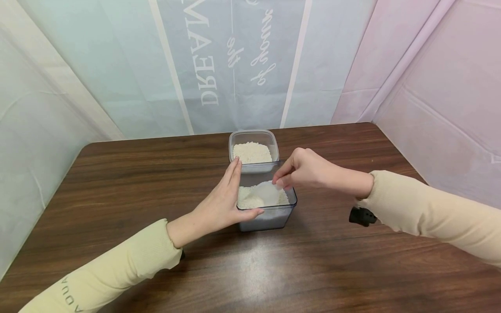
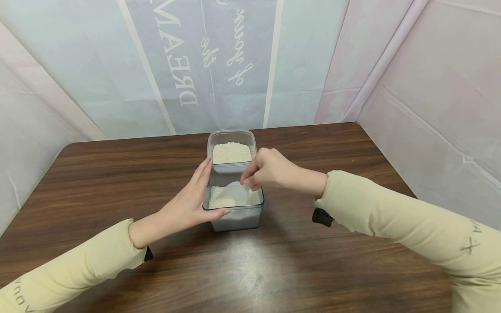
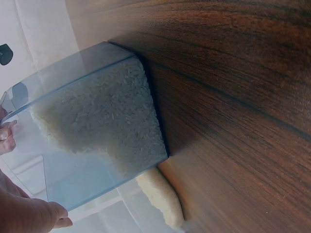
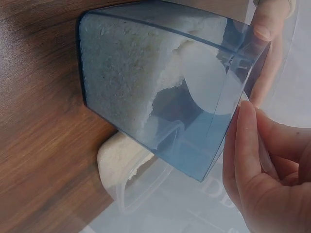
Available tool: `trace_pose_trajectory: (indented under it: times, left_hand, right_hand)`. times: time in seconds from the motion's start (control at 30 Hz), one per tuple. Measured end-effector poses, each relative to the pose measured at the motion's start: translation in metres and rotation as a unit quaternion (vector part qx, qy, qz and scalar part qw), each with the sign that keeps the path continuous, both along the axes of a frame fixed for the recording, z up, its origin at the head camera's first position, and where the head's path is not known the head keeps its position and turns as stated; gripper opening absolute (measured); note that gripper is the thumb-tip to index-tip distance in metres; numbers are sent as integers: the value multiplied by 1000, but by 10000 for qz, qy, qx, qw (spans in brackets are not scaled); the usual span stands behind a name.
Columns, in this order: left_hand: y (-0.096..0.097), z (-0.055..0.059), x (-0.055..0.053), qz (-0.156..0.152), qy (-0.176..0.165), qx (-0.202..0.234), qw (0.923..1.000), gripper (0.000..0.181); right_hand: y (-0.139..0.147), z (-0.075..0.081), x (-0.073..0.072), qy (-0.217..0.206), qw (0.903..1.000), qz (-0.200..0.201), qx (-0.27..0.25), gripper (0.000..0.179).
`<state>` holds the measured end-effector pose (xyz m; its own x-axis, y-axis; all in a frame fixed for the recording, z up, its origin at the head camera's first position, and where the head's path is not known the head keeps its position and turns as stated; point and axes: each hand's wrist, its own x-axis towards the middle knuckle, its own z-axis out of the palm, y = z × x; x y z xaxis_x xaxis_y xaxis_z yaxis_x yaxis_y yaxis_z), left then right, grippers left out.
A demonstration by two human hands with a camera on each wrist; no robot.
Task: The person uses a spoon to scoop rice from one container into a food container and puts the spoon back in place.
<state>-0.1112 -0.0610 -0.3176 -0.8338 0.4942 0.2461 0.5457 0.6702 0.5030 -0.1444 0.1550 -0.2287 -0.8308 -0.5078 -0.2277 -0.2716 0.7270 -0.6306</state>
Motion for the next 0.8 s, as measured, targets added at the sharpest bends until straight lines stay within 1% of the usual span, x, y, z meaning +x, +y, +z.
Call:
trace_pose_trajectory:
  times: [0.1,0.17,0.27,0.37,0.53,0.57,0.63,0.8]
  left_hand:
    - [0,0,0,1,-14,-10,10000,109]
    - [0,0,0,4,-43,-22,10000,110]
    - [0,0,0,6,-87,-37,10000,110]
    - [0,0,0,6,-99,-42,9999,110]
    - [0,0,0,-6,-50,-21,10000,111]
    - [0,1,0,-8,-44,-15,10000,111]
    - [0,1,0,-9,-35,-6,10000,111]
    - [0,-1,0,-20,-16,-7,10000,110]
  right_hand:
    - [2,0,-2,-395,9989,-132,-199,12]
    - [3,-1,-3,-706,9964,-189,-422,14]
    - [4,-3,-4,-1212,9888,-311,-810,18]
    - [4,-3,-4,-1557,9812,-435,-1055,20]
    - [6,0,-5,-1749,9770,-679,-1016,21]
    - [6,0,-6,-1818,9749,-731,-1056,21]
    - [6,0,-6,-1955,9702,-832,-1161,22]
    - [7,-1,-8,-2322,9533,-1129,-1568,26]
